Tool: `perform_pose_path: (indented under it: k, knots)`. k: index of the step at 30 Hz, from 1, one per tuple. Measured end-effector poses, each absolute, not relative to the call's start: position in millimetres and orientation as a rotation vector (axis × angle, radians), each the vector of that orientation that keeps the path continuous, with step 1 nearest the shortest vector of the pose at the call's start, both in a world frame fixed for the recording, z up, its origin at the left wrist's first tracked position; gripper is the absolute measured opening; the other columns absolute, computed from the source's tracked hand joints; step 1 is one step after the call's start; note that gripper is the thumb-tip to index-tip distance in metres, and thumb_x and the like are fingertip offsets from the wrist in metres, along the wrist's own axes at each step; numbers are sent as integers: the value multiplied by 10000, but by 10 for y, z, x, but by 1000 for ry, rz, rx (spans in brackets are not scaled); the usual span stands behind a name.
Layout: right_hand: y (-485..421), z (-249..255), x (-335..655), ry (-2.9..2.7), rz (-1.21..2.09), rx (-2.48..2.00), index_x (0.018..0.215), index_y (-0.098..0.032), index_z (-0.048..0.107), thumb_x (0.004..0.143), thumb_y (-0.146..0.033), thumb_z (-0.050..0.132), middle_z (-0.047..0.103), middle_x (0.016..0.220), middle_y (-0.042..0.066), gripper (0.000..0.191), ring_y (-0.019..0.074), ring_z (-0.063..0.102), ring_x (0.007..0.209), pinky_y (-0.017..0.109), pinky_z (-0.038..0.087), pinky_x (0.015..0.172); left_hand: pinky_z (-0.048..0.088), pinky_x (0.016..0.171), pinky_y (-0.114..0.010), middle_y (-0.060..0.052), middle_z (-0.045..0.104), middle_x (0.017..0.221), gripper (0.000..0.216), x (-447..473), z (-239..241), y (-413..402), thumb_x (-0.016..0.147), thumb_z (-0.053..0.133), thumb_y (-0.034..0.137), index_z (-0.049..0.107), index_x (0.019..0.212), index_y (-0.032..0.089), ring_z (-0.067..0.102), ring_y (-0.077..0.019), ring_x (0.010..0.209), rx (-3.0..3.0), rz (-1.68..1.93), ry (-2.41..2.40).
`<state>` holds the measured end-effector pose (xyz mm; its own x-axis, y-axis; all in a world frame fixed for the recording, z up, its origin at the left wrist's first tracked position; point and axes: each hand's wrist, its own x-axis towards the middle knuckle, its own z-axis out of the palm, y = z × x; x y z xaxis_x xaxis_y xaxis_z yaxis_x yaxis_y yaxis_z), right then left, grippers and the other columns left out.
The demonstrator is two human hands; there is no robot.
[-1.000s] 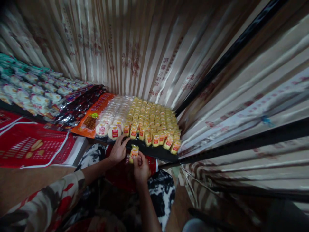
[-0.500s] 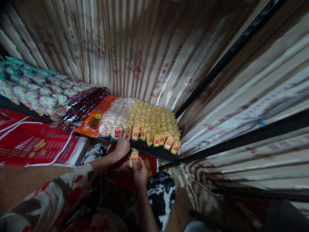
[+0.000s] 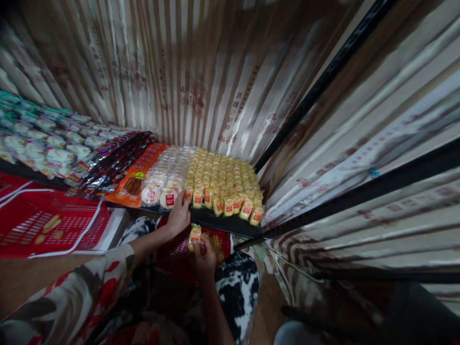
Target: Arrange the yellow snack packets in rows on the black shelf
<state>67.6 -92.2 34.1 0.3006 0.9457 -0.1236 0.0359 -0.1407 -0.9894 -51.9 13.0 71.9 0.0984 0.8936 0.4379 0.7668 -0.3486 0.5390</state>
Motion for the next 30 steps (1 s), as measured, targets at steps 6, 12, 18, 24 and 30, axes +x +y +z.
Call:
perform_pose_path:
  k: [6, 12, 18, 24, 30]
  knots:
    - [-886, 347, 675, -956, 1046, -1446, 934, -168, 637, 696, -493, 620, 708, 839, 67, 403, 208, 661, 744, 295, 525, 653, 278, 1092, -487, -136, 262, 1427, 605, -513, 727, 132, 676, 424, -22, 418, 1260, 135, 159, -268, 1363, 2208, 1122, 1651]
    - [-935, 282, 775, -967, 972, -1566, 920, -156, 657, 686, -511, 612, 705, 816, 61, 427, 210, 646, 746, 294, 508, 664, 269, 1085, -493, -117, 293, 1419, 592, -576, 679, 61, 695, 403, -29, 445, 1254, 163, 169, -255, 1361, 2303, 1094, 1624]
    - [-922, 366, 846, -968, 930, -1680, 879, -175, 672, 674, -561, 589, 700, 831, 48, 445, 215, 627, 789, 296, 485, 713, 314, 1048, -446, -142, 390, 1374, 542, -551, 664, -41, 742, 440, 43, 454, 1273, 148, 262, -267, 1323, 2557, 797, 1357]
    - [-877, 356, 882, -951, 955, -1670, 850, -182, 679, 666, -557, 595, 699, 833, 35, 426, 218, 622, 799, 312, 479, 734, 316, 1033, -434, -133, 409, 1374, 531, -488, 671, -5, 754, 456, 83, 451, 1282, 141, 272, -274, 1319, 2617, 659, 1370]
    - [-917, 316, 921, -950, 958, -1713, 846, -181, 687, 681, -555, 586, 697, 847, 43, 421, 232, 614, 821, 330, 472, 752, 346, 1007, -426, -133, 443, 1347, 476, -440, 733, 72, 774, 428, 85, 484, 1246, 118, 320, -274, 1284, 2602, 669, 1455]
